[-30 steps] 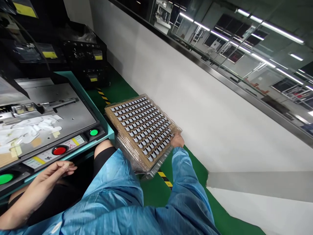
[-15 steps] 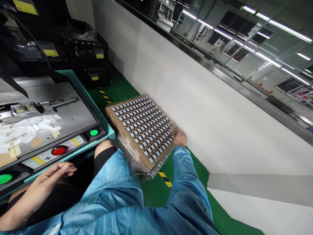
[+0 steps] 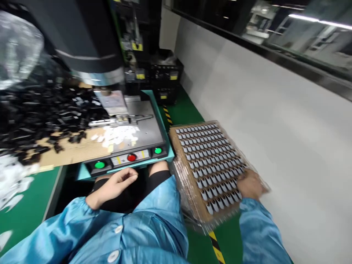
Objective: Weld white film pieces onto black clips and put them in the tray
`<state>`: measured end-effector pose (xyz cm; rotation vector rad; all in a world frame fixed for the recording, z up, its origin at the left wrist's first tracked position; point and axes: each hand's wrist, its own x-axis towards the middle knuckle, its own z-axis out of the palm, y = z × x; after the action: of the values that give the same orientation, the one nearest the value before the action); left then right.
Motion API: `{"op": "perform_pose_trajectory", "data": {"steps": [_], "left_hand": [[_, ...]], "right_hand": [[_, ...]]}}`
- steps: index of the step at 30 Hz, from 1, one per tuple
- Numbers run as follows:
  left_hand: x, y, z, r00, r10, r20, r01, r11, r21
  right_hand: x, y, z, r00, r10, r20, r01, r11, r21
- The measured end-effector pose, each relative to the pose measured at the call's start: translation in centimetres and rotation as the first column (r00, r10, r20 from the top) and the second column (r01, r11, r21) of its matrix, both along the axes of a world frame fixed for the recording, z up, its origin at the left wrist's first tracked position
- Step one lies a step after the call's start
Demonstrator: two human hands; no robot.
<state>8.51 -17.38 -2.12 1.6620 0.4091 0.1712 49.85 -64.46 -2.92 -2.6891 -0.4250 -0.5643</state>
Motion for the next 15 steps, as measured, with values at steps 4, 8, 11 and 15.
{"op": "perform_pose_trajectory", "data": {"steps": [4,8,11,15], "left_hand": [[0.5,2.7,1.9,0.999,0.012,0.036,-0.023,0.936,0.353],[0.6,6.8,2.9,0.989,0.11,0.095,-0.145,0.741,0.656],[0.1,10.4,2.9,0.966,0.228,0.118,-0.232,0.579,0.781],[-1.1,14.5,2.7,0.955,0.29,0.059,-0.199,0.481,0.854]], "right_hand": [[0.6,12.4,1.2,0.942,0.334,-0.029,-0.33,0.94,0.09],[-6.2,27.8,4.1,0.752,0.645,-0.137,-0.625,0.763,0.166],[-11.6,37.0,4.8,0.564,0.817,-0.124,-0.79,0.577,0.21],[-15.2,44.5,3.3,0.417,0.902,-0.112,-0.879,0.432,0.202]]}}
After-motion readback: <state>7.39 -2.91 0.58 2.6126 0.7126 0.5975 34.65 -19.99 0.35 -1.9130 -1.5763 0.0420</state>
